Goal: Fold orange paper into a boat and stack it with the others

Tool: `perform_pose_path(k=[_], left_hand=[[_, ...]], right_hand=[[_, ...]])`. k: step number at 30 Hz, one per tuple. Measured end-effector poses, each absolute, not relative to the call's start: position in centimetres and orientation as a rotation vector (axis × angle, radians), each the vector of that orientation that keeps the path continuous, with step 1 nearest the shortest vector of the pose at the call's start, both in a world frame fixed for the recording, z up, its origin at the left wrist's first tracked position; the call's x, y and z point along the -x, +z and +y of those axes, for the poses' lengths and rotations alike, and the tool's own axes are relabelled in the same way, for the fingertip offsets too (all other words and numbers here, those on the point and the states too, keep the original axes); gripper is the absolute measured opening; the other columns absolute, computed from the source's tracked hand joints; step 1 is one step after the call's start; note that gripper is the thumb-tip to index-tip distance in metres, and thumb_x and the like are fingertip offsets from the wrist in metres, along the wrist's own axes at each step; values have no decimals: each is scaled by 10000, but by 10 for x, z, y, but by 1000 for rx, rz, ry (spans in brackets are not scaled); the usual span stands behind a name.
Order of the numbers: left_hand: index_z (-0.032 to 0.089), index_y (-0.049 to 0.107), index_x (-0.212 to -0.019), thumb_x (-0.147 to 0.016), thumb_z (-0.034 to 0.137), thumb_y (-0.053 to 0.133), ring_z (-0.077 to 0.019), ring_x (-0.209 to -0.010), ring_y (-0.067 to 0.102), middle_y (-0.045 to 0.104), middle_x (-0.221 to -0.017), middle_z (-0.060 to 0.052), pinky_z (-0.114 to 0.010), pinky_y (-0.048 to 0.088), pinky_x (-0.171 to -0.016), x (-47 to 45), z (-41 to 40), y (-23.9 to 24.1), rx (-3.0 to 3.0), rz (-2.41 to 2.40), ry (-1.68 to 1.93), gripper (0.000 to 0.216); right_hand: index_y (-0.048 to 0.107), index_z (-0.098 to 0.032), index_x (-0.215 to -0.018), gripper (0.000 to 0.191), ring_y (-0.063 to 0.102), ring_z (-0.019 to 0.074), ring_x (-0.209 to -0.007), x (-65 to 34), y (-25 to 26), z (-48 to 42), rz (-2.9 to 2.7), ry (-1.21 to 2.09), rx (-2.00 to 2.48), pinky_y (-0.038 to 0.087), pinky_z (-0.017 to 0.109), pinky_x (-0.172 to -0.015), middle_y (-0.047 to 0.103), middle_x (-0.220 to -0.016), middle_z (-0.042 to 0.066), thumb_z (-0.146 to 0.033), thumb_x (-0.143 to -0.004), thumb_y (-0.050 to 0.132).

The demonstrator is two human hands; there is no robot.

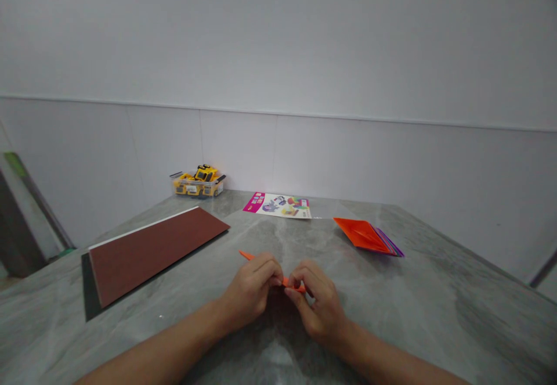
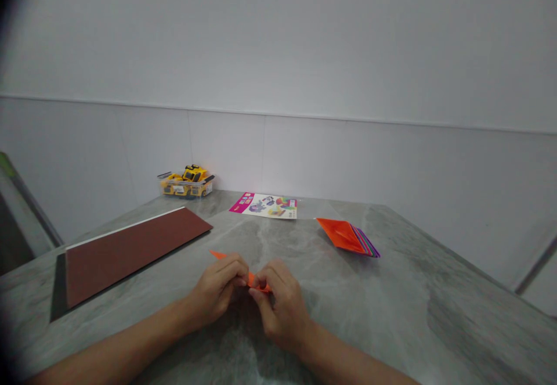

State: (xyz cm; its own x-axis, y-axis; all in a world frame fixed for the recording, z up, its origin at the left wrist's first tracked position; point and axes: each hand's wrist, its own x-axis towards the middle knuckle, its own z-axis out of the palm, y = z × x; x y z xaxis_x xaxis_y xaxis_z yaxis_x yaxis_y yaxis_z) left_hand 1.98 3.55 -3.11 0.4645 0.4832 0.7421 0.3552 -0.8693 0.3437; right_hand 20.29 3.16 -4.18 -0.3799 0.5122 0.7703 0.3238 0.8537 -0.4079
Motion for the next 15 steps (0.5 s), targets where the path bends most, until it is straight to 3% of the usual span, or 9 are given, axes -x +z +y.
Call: perform_pose_path(k=[6, 11, 15], left_hand=[[181, 537, -746, -874, 58, 406, -146, -681, 514, 577, -715, -31, -247, 413, -634, -18, 36, -26, -2637, 631, 1285, 221], [171, 549, -830, -924, 91, 425, -160, -767, 539, 584, -797, -49, -267, 430, -702, -12, 41, -27, -2514, 857, 1392, 175], [173, 536, -796, -909, 77, 447, -169, -755, 519, 572, -771, -42, -282, 411, -693, -11, 44, -30, -2479, 954, 1418, 174]], right_hand=[[490, -198, -779, 125, 470, 162, -693, -203, -41, 32, -2015, 256, 504, 353, 293, -647, 524, -715, 5, -114, -872, 495], [483, -195, -766, 137, 459, 155, -673, -205, -42, 36, -1850, 243, 660, 338, 271, -593, 485, -717, 4, -138, -891, 483], [492, -193, -765, 127, 471, 170, -712, -205, -43, 37, -1860, 207, 705, 356, 293, -643, 511, -730, 14, -143, -882, 496]])
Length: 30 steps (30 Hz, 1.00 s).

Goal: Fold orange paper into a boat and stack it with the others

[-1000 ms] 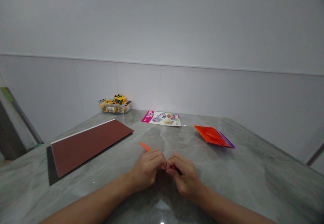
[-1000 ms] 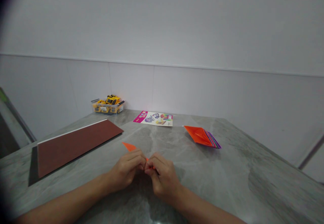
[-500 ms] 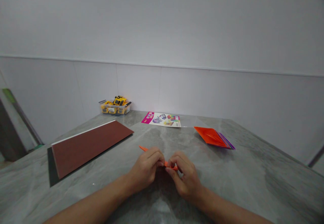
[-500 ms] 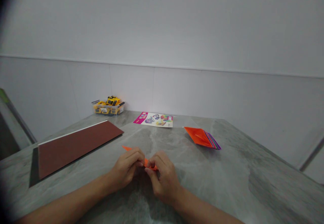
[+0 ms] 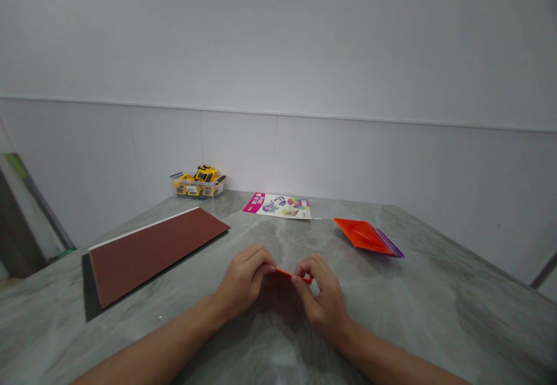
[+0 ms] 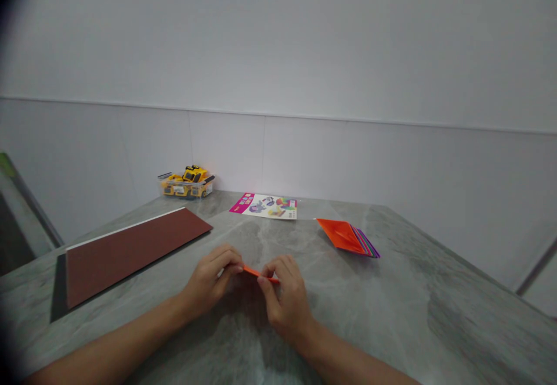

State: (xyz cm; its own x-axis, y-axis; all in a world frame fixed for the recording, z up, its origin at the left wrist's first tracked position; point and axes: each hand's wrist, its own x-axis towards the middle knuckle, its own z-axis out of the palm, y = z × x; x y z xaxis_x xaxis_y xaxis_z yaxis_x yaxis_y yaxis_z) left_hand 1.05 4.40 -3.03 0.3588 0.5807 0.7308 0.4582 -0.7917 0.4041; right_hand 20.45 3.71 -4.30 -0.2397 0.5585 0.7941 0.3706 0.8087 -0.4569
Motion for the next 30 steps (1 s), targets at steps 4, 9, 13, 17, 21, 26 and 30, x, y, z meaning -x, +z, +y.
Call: perform_pose_path(k=[4, 9, 13, 17, 21, 26, 30], left_hand=[[178, 522, -785, -888, 52, 419, -172, -749, 510, 574, -760, -40, -292, 403, -688, -11, 44, -32, -2544, 877, 1357, 192], [189, 528, -751, -861, 35, 394, -166, -704, 499, 612, -740, -33, -302, 394, -685, -8, 46, -32, -2670, 717, 1223, 232], [178, 529, -777, -887, 63, 402, -178, -720, 497, 580, -731, -48, -303, 389, -667, -8, 45, -31, -2638, 787, 1263, 204], [175, 532, -792, -901, 87, 416, -176, -730, 508, 576, -746, -46, -307, 401, -691, -9, 44, -30, -2614, 823, 1274, 183], [178, 551, -804, -917, 123, 433, -180, -764, 521, 591, -776, -49, -310, 415, -721, -8, 45, -30, -2596, 863, 1270, 173], [177, 562, -840, -919, 83, 380, -181, -777, 518, 591, -801, -53, -314, 413, -726, -5, 50, -32, -2576, 965, 1290, 219], [183, 533, -746, -866, 26, 381, -181, -725, 484, 560, -708, -35, -291, 381, -655, -2, 52, -35, -2653, 948, 1232, 250]], right_hand=[[501, -192, -778, 112, 486, 174, -740, -204, -43, 35, -1946, 256, 641, 374, 305, -682, 528, -742, 16, -125, -868, 510], [492, -199, -739, 142, 477, 164, -683, -205, -42, 35, -2030, 337, 514, 372, 294, -642, 533, -694, 9, -134, -864, 496], [503, -196, -779, 109, 495, 167, -699, -205, -43, 34, -2025, 267, 586, 383, 290, -639, 539, -728, 20, -124, -861, 504], [505, -190, -810, 89, 500, 167, -708, -203, -45, 31, -2062, 157, 651, 389, 284, -640, 547, -751, 27, -123, -865, 525], [514, -189, -830, 96, 507, 159, -703, -202, -46, 32, -2039, 127, 674, 395, 271, -640, 549, -751, 23, -113, -885, 495], [515, -193, -813, 117, 507, 155, -706, -205, -46, 39, -1976, 195, 721, 395, 268, -641, 538, -754, 16, -121, -892, 466], [518, -200, -765, 149, 502, 158, -706, -206, -45, 40, -2075, 293, 686, 390, 274, -639, 535, -730, 7, -117, -874, 459]])
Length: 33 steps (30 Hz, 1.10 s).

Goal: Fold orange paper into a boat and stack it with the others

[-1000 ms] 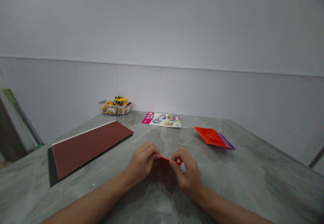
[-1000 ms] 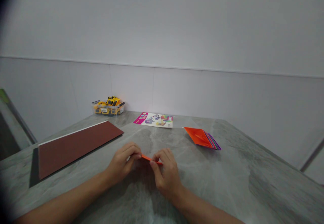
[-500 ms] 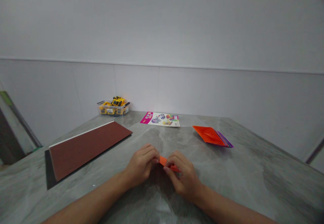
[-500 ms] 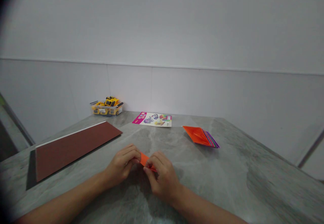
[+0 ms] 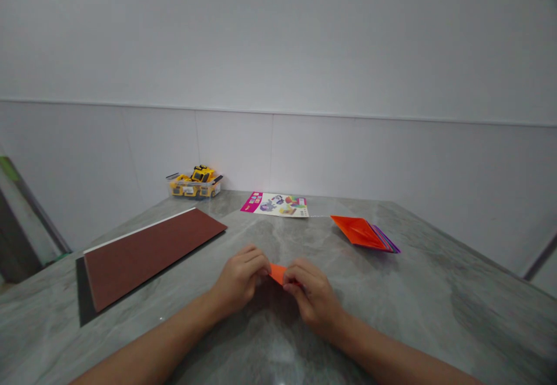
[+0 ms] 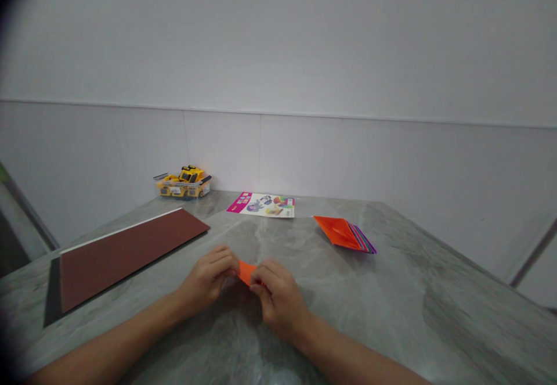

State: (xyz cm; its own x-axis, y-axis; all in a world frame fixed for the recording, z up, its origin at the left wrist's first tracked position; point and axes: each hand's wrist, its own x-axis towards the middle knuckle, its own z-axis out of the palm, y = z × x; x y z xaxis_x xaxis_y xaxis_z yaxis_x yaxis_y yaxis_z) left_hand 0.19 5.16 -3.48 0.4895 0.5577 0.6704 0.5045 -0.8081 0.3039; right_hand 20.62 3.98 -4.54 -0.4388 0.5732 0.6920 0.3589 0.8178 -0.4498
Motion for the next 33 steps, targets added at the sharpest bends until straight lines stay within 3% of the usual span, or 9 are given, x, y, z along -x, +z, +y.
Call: perform_pose_path(k=[6, 18, 23, 28, 33], left_hand=[[183, 525, -736, -801, -13, 418, -185, -709, 459, 564, -706, -39, -290, 360, -640, -2, 49, -33, -2769, 905, 1135, 233], [179, 583, -808, -900, 123, 461, -196, -780, 524, 609, -781, -58, -319, 444, -711, -8, 42, -25, -2570, 1044, 1298, 163], [185, 571, -869, -900, 180, 514, -182, -786, 586, 618, -840, -41, -264, 487, -619, -8, 45, -30, -2292, 1228, 1405, 65], [183, 576, -793, -865, 123, 514, -148, -661, 587, 614, -748, -4, -238, 475, -575, -9, 48, -37, -2233, 1195, 1350, 113], [185, 576, -758, -830, 66, 504, -158, -727, 562, 606, -746, -9, -265, 445, -666, -9, 46, -36, -2316, 1070, 1312, 156]], right_hand=[[512, -201, -800, 125, 517, 171, -732, -206, -46, 35, -2157, 253, 743, 398, 281, -651, 559, -772, 22, -77, -800, 493], [509, -194, -796, 116, 503, 155, -691, -203, -46, 37, -2051, 231, 777, 391, 276, -643, 535, -745, 16, -156, -901, 480], [519, -191, -803, 115, 510, 158, -689, -204, -47, 38, -2011, 230, 844, 393, 277, -637, 539, -746, 20, -169, -907, 479], [525, -190, -786, 104, 521, 163, -684, -205, -46, 36, -2077, 89, 849, 386, 274, -631, 561, -732, 24, -123, -863, 504], [540, -187, -808, 99, 542, 167, -699, -205, -45, 31, -2180, 6, 834, 386, 271, -636, 603, -758, 33, -104, -849, 508]])
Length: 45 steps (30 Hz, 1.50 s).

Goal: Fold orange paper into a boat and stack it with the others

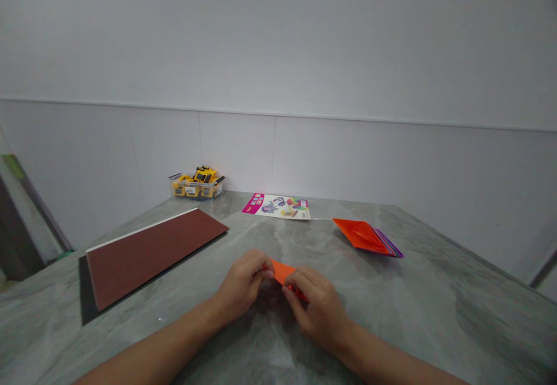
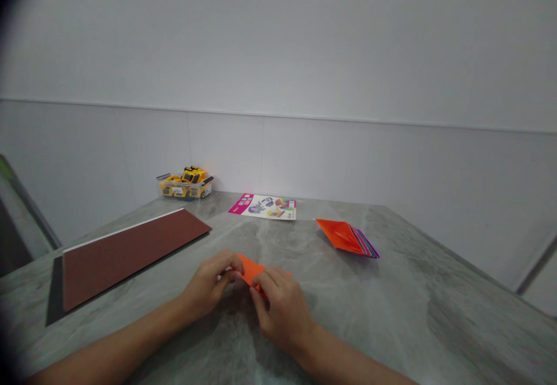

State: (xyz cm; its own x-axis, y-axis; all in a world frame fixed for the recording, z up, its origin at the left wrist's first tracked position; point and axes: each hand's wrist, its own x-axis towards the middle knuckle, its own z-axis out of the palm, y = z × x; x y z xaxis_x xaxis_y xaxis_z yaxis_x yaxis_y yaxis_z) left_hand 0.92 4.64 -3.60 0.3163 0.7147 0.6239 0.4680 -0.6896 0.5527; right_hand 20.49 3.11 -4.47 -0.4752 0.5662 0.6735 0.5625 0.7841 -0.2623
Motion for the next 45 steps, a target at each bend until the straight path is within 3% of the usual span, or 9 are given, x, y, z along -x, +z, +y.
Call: perform_pose_path(k=[9, 13, 18, 27, 35, 45], left_hand=[[193, 606, -802, -877, 156, 530, -175, -776, 557, 629, -782, -36, -294, 452, -717, -13, 43, -35, -2358, 896, 1301, 113], [193, 605, -854, -858, 127, 555, -165, -787, 580, 635, -845, -37, -262, 468, -672, -13, 42, -35, -2276, 937, 1319, 84], [186, 611, -774, -836, 66, 510, -171, -826, 603, 665, -824, -34, -293, 469, -772, -13, 42, -37, -2265, 845, 1278, 169], [174, 601, -725, -759, 17, 535, -151, -727, 594, 666, -771, -20, -256, 449, -681, -19, 37, -38, -2157, 907, 1220, 174], [168, 630, -823, -865, 200, 552, -154, -736, 630, 680, -809, -35, -237, 474, -646, -18, 37, -35, -2038, 961, 1211, 94], [164, 628, -686, -811, 156, 543, -141, -640, 595, 677, -679, -16, -242, 429, -637, -18, 34, -35, -2096, 875, 1180, 152]], right_hand=[[532, -198, -828, 83, 540, 152, -657, -203, -46, 31, -2144, 17, 834, 387, 257, -602, 590, -745, 19, -120, -854, 519], [518, -200, -819, 104, 532, 149, -656, -202, -45, 33, -2073, 93, 784, 394, 248, -596, 577, -738, 16, -108, -866, 502], [505, -203, -762, 148, 523, 142, -648, -204, -48, 35, -2087, 201, 760, 384, 247, -604, 565, -710, -2, -73, -832, 515], [512, -200, -803, 113, 540, 170, -719, -204, -49, 33, -2123, 147, 774, 397, 274, -649, 576, -772, 27, -101, -855, 527], [519, -195, -815, 124, 536, 169, -716, -205, -46, 34, -2041, 176, 769, 392, 277, -644, 572, -768, 26, -75, -847, 525], [549, -194, -808, 165, 532, 149, -707, -205, -47, 33, -2101, 231, 592, 395, 252, -636, 583, -752, 24, -65, -885, 479]])
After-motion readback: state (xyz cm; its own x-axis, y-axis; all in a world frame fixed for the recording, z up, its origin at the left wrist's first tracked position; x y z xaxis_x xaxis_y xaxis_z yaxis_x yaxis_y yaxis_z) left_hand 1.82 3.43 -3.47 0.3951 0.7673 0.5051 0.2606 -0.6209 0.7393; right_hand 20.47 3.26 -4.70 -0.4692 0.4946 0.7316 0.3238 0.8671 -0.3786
